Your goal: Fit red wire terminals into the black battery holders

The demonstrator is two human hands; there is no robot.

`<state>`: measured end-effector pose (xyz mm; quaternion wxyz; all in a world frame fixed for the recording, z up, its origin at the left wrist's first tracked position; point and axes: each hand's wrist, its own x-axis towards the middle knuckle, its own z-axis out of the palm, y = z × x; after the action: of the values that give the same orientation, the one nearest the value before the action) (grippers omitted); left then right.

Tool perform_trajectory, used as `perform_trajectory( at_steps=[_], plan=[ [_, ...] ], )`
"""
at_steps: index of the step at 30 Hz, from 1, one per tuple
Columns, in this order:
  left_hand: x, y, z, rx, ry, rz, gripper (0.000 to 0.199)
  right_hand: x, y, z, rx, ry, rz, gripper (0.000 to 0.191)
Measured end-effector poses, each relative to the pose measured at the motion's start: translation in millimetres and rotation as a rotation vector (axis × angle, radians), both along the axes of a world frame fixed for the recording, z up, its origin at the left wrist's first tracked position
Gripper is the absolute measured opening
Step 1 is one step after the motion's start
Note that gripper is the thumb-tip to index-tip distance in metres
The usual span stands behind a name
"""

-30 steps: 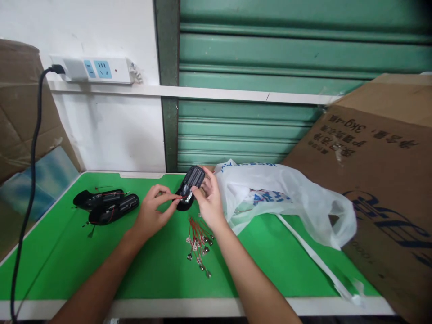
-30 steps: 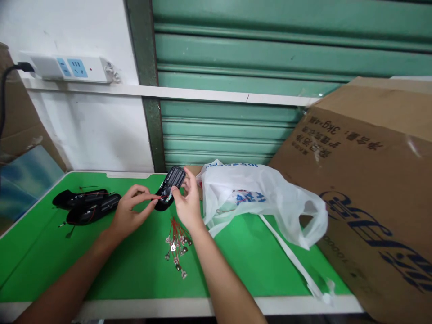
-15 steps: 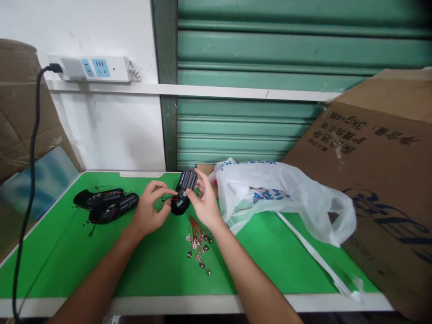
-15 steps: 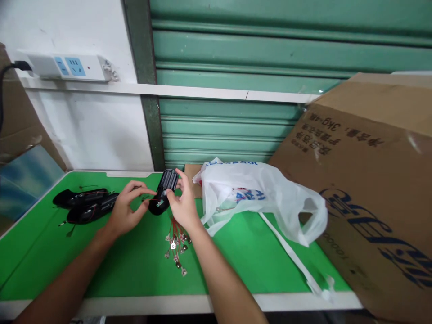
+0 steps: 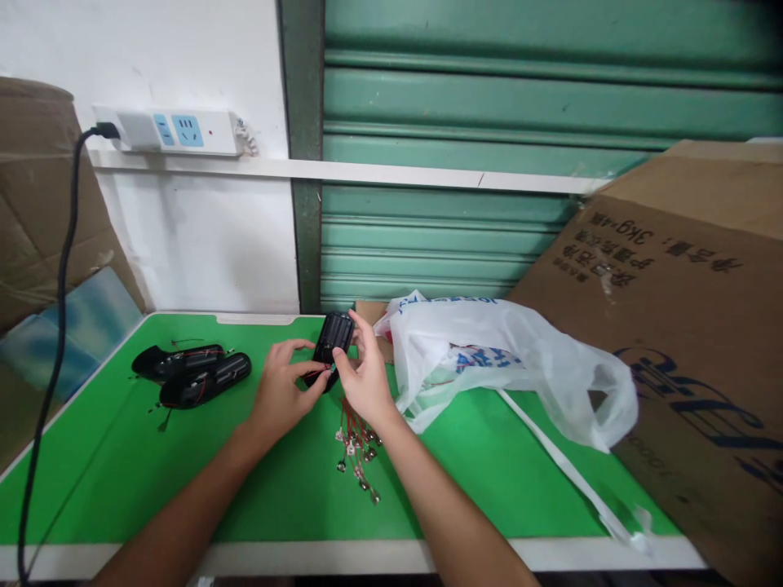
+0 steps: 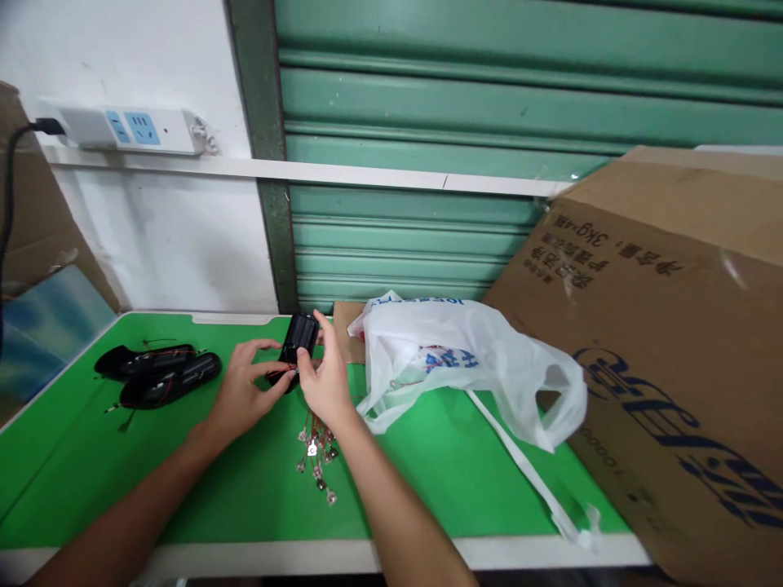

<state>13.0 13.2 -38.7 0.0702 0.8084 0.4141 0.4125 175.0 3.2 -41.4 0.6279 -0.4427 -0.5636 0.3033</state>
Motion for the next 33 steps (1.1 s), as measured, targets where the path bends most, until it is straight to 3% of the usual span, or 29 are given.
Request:
perform_trajectory(
  at_steps=[6,21,33],
  plan=[
    [3,-2,1.3,-0.055,-0.057,0.035,0.010,-3,-4,3.0,-0.031,0.002,-0.001,0.063],
    [-6,3,9.0,0.057,-0.051,0.134,0.009,-9,4,-3.0,-0.070,0.152,0.022,0.064],
    [-10,9,8.1,0.034,-0.018,0.005,0.011,-4,14,-10.0,-0.049,0.167,-0.064,0.063]
  ],
)
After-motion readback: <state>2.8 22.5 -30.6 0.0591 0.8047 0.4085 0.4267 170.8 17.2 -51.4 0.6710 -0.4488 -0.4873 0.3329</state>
